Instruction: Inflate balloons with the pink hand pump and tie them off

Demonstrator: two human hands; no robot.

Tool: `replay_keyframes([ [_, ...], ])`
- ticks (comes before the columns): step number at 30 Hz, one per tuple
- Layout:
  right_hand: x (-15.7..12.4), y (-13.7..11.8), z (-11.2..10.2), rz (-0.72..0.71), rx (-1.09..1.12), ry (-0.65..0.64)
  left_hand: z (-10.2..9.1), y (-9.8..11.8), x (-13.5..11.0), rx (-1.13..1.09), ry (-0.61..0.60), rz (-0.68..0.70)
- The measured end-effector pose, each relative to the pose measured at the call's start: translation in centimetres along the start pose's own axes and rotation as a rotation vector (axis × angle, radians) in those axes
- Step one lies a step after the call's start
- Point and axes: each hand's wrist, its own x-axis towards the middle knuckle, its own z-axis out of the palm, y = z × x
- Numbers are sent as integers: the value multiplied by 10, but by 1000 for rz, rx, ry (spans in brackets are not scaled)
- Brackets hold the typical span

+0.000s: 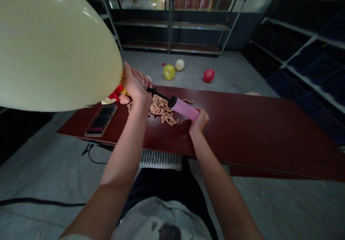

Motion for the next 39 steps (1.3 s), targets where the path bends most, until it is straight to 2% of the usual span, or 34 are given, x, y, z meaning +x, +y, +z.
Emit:
replay_keyframes([
  [3, -1, -1, 0, -7, 9, 12, 1, -41, -17, -32, -14, -49],
  [5, -2, -4, 0, -19, 11, 21, 0, -57, -28, -46, -19, -90],
  [9, -5, -11, -1, -52, -2, 12, -6, -60, -38, -71, 88, -134],
  [13, -10, -18, -1, -93, -30, -24, -24, -49, -33, -115, 200, -254],
  [16, -14, -22, 0, -127, -57, -85, -41, -43, -25, -136, 258, -279],
  [20, -16, -22, 1, -147, -71, -125, -54, -30, -14, -161, 228, -253],
  [27, -16, -19, 2, -121, -38, -123, -55, 15, -1, -131, 154, -167],
  [34, -20, -22, 3, -123, -24, -177, -71, 69, 21, -83, 139, -94],
  [36, -21, -23, 4, -132, -28, -208, -68, 82, 25, -69, 108, -68],
  [39, -22, -22, 5, -140, -27, -257, -49, 93, 26, -25, 92, -51],
])
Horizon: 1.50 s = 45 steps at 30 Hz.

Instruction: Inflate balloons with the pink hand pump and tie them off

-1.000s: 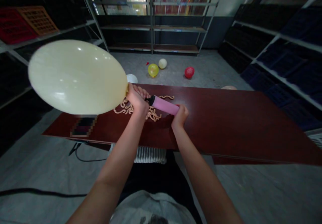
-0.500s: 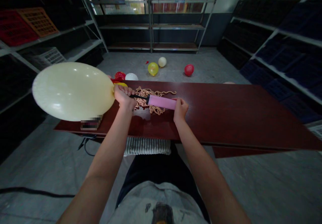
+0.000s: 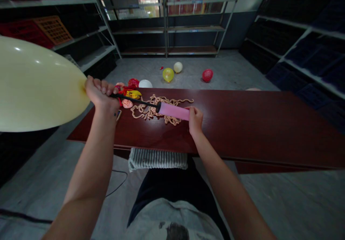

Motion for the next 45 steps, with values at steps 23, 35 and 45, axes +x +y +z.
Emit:
replay_keyframes([
  [23, 14, 19, -1, 170, 115, 111, 88, -147, -39, 149, -135, -212],
  [35, -4, 0, 3, -79, -129, -117, 15, -77, 0, 5, 16, -227],
  [45, -1, 3, 3, -16, -43, -120, 7, -9, 12, -17, -28, -121],
])
